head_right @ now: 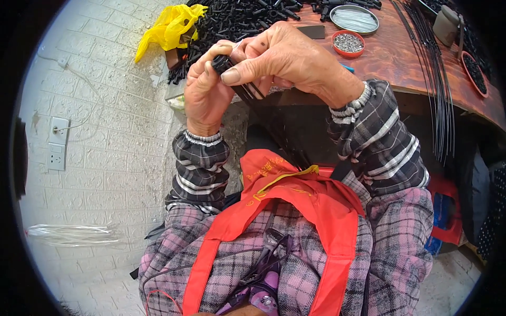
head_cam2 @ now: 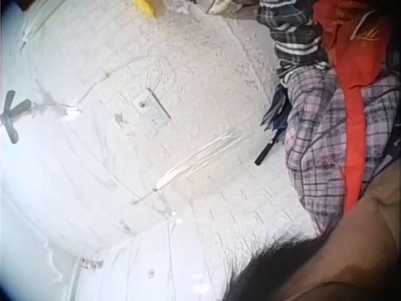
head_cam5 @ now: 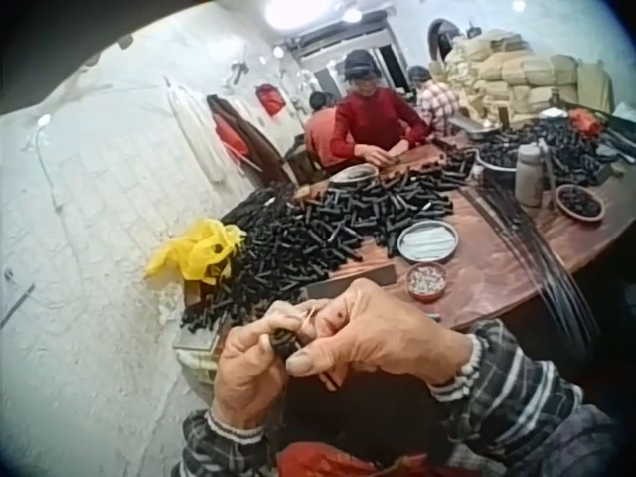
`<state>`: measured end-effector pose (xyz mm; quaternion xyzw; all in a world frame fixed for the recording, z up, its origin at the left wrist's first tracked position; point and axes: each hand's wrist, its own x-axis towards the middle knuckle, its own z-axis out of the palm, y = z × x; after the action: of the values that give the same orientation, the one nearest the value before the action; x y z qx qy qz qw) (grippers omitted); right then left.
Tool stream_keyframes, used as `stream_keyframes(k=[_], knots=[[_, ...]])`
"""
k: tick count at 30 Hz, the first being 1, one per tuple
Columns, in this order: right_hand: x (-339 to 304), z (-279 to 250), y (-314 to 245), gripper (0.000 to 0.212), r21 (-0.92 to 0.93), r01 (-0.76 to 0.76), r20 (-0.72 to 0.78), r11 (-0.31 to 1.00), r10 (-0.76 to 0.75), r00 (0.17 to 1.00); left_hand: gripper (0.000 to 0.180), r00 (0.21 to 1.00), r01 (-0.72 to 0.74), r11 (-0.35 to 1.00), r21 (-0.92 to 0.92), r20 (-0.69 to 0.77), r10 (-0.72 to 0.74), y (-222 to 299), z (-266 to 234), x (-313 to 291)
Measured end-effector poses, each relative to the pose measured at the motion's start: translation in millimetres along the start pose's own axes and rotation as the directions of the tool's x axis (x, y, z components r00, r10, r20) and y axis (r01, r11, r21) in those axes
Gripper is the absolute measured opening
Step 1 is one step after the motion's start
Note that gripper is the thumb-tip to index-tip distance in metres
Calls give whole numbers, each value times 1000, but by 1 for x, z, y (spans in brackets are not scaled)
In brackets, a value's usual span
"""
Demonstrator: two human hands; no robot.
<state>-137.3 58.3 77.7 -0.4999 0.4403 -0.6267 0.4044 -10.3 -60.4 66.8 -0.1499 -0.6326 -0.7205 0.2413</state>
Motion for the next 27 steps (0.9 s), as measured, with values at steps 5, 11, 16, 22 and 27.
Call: stream_keyframes(k=[5,11,16,22,27], knots=[[8,2,9,22,231,-38,183,972,-6,983,36,998,11,990,-144,64,-2,-2,0,-1],[4,1,8,19,86,-52,-9,995,53,999,33,990,49,972,-228,-119,-78,-6,4,-2],[-5,7,7,21,-217,44,-225,975,-94,970,25,910,61,998,-34,-408,-69,-1,20,5],[-10,-8,10,22,-651,156,-205,743,-370,906,28,897,22,1000,-17,-441,-27,-14,38,9],[-16,-18,-2,21,-601,90,-191,794,-253,948,28,821,4,996,-84,-569,-51,-28,41,6]])
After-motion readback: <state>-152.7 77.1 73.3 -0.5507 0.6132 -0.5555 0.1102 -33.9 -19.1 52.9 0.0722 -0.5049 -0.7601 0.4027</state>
